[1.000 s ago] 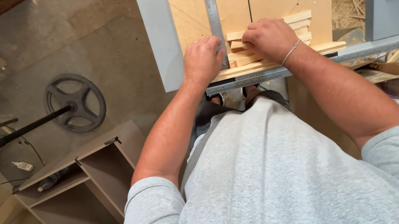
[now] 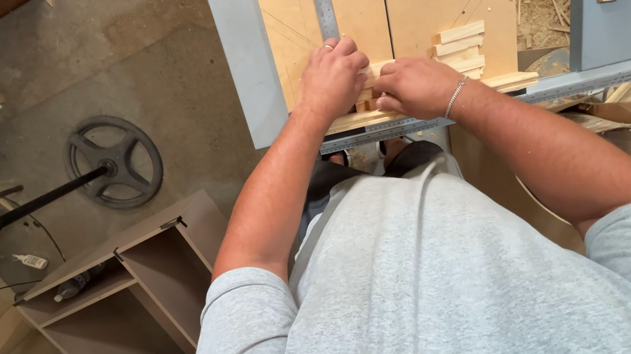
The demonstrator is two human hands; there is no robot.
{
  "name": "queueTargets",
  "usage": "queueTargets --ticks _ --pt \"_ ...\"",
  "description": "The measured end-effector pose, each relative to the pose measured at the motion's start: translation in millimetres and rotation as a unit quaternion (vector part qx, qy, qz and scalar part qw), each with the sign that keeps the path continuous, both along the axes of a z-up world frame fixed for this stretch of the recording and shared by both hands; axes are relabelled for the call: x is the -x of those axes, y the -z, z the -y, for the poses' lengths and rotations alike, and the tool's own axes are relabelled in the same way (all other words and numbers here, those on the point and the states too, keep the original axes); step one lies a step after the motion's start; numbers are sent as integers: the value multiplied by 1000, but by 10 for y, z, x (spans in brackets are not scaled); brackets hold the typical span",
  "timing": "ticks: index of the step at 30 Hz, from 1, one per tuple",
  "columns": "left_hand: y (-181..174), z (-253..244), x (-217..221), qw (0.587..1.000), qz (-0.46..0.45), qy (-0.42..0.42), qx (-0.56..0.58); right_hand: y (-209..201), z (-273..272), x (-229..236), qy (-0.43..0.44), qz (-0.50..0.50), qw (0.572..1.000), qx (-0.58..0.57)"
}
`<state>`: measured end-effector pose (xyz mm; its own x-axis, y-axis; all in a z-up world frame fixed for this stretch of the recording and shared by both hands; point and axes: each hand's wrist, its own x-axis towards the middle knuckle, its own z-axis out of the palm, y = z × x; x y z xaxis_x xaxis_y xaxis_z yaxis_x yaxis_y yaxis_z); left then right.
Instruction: Sort and organize small wooden blocks on a table saw sled and place selected pieces into a bucket.
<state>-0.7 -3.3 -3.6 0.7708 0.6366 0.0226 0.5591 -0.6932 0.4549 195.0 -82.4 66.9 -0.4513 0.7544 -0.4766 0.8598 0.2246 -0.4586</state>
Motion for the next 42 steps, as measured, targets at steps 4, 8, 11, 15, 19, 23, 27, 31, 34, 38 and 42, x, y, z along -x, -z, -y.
queueTargets --ticks 4,8,11,15,19,23,27,31,34,38,42 --pt "4 7 52 999 -1 -8 38 39 135 26 52 -9 999 6" --pt "55 10 75 997 23 -19 72 -110 111 83 68 -4 998 18" --pt "25 0 81 996 21 -16 82 -137 85 104 115 -38 991 64" --pt "-10 -35 102 994 20 -12 107 -166 22 -6 97 -40 990 99" --pt "-96 -23 108 992 16 -17 127 -485 -99 -54 105 -20 982 157" --pt "-205 45 146 988 25 -40 146 -24 -226 -163 133 -38 989 42" --pt "-329 93 273 980 37 -134 144 253 -354 -113 101 10 978 -184" --pt "-321 175 407 972 12 -213 103 245 -292 17 105 -22 982 -155" --pt "-144 254 590 976 -22 -206 71 443 -196 -80 126 -16 967 -219" --pt "-446 385 639 977 -3 -188 104 475 -103 -113 109 -7 974 -200" --pt "-660 464 644 990 5 -118 81 423 -141 -143 89 16 982 -167"
